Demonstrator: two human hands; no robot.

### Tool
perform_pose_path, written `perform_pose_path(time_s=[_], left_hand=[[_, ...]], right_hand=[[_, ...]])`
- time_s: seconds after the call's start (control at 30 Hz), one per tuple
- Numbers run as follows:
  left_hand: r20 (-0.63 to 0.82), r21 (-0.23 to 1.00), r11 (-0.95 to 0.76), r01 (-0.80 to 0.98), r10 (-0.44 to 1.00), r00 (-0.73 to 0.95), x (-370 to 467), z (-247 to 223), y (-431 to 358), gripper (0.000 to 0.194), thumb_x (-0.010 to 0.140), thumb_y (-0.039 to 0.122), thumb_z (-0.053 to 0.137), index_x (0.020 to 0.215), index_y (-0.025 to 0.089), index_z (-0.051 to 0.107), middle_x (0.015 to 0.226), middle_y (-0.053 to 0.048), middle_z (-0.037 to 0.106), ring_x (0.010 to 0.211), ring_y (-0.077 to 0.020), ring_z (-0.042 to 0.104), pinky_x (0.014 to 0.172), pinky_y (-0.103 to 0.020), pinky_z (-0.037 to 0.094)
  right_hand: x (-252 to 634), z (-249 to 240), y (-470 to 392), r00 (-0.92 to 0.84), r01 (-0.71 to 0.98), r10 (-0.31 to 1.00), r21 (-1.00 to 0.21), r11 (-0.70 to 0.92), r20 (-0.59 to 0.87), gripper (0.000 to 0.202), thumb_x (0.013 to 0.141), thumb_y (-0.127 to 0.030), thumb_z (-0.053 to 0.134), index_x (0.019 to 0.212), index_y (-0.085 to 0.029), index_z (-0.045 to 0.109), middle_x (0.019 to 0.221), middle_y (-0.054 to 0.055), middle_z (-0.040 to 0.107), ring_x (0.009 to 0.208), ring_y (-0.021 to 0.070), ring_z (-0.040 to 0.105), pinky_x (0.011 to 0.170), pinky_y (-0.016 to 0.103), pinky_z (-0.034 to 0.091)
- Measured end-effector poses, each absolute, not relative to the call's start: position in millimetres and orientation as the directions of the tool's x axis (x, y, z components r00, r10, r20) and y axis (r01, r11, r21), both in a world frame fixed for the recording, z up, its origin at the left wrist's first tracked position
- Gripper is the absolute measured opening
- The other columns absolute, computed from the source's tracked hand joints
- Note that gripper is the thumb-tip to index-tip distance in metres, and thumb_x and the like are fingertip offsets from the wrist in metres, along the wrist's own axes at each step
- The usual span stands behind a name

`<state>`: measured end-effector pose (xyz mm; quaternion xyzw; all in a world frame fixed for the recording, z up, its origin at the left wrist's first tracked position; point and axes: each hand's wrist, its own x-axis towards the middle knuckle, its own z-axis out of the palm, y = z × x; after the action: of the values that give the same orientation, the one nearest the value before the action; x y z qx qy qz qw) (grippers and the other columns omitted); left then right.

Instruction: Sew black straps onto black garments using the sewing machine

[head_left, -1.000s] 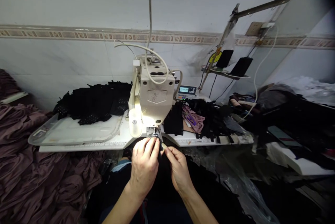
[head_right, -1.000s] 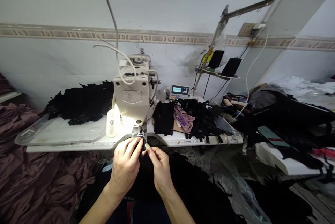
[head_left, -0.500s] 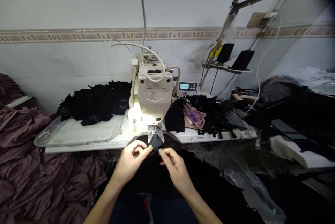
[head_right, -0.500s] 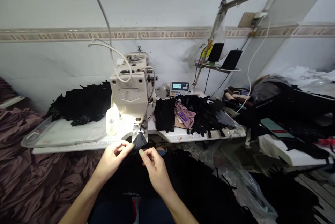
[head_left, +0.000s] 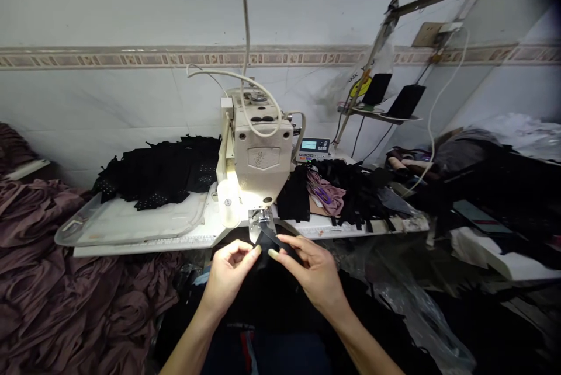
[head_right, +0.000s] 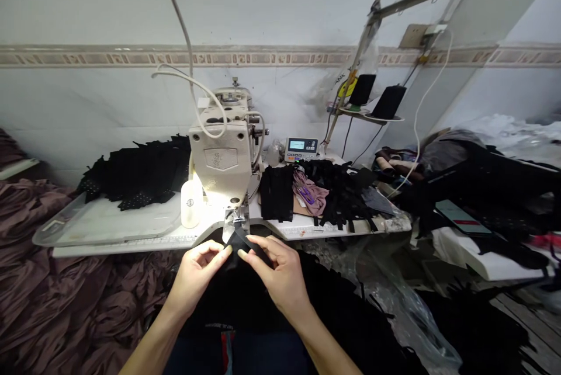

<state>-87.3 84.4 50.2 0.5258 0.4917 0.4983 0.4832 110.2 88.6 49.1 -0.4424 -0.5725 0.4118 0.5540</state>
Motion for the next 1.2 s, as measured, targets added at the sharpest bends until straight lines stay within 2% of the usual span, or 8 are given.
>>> perform_pose_path(time_s=[0.17,0.27,0.4,0.5,0.6,0.67,0.8,1.2], left_hand=[[0.077,0.979,-0.109,0.173,0.980,0.184,-83,50,53,0.056,0.098,0.045,0.071,0.148,0.023,0.060,0.073,0.006,0.051,0.062,-0.0110,0.045,0.058,-0.021,0.038],[0.056,0.968,-0.116,0.224,0.965,0.257,-77,48,49,0.044,0.102,0.049,0.064,0.133,0.019,0.074,0.066,0.005,0.051,0.058,-0.0109,0.043,0.054,-0.022,0.034],[0.064,0.981,-0.096,0.167,0.980,0.188,-70,52,63,0.037,0.103,0.050,0.063,0.109,0.018,0.081,0.088,-0.005,0.077,0.077,-0.0191,0.068,0.068,-0.026,0.052],[0.184,0.931,-0.199,0.306,0.980,0.079,-69,56,72,0.029,0.103,0.044,0.064,0.102,0.020,0.081,0.090,-0.006,0.081,0.080,-0.0224,0.074,0.072,-0.028,0.057],[0.464,0.710,-0.388,0.588,0.885,0.023,-72,54,75,0.023,0.104,0.035,0.064,0.114,0.022,0.080,0.102,-0.008,0.081,0.088,-0.0238,0.079,0.077,-0.029,0.062],[0.616,0.503,-0.505,0.701,0.779,0.119,-75,51,74,0.027,0.106,0.030,0.062,0.129,0.024,0.076,0.119,-0.009,0.080,0.101,-0.0248,0.080,0.086,-0.030,0.064],[0.704,0.208,-0.608,0.766,0.637,0.314,-74,47,72,0.037,0.107,0.025,0.063,0.143,0.024,0.069,0.135,-0.010,0.077,0.113,-0.0265,0.080,0.093,-0.031,0.066],[0.641,0.096,-0.456,0.885,0.709,0.296,-59,43,85,0.041,0.111,0.032,0.054,0.148,0.019,0.062,0.144,-0.016,0.071,0.115,-0.0275,0.079,0.090,-0.031,0.067]], right_hand=[[135,74,93,-0.034,0.155,0.916,-0.903,0.401,0.400,0.013,0.086,-0.037,0.088,0.091,-0.025,0.087,0.088,0.006,0.080,0.077,0.0217,0.073,0.069,0.030,0.058],[136,77,104,-0.068,0.131,0.947,-0.938,0.320,0.314,0.018,0.085,-0.040,0.088,0.085,-0.023,0.084,0.080,0.004,0.079,0.070,0.0204,0.071,0.064,0.029,0.056],[131,67,133,-0.071,0.139,0.970,-0.961,0.241,0.233,0.025,0.082,-0.045,0.088,0.082,-0.020,0.082,0.072,0.004,0.077,0.060,0.0199,0.067,0.058,0.030,0.053],[126,52,159,-0.054,0.133,0.966,-0.957,0.257,0.252,0.026,0.080,-0.046,0.087,0.082,-0.020,0.084,0.077,0.007,0.080,0.065,0.0224,0.071,0.062,0.032,0.054],[121,42,180,-0.014,0.112,0.953,-0.947,0.302,0.302,0.025,0.079,-0.045,0.086,0.084,-0.020,0.084,0.084,0.009,0.082,0.075,0.0261,0.075,0.070,0.034,0.057],[117,38,191,0.005,0.126,0.939,-0.932,0.340,0.344,0.023,0.080,-0.044,0.085,0.083,-0.020,0.084,0.086,0.009,0.083,0.080,0.0269,0.076,0.074,0.035,0.057],[114,37,208,-0.034,0.190,0.915,-0.897,0.400,0.401,0.017,0.083,-0.038,0.079,0.086,-0.022,0.085,0.089,0.008,0.082,0.084,0.0261,0.076,0.079,0.035,0.056],[101,43,240,-0.036,0.265,0.910,-0.874,0.408,0.414,0.011,0.075,-0.021,0.075,0.082,-0.024,0.083,0.095,0.005,0.082,0.091,0.0261,0.074,0.085,0.034,0.054]])
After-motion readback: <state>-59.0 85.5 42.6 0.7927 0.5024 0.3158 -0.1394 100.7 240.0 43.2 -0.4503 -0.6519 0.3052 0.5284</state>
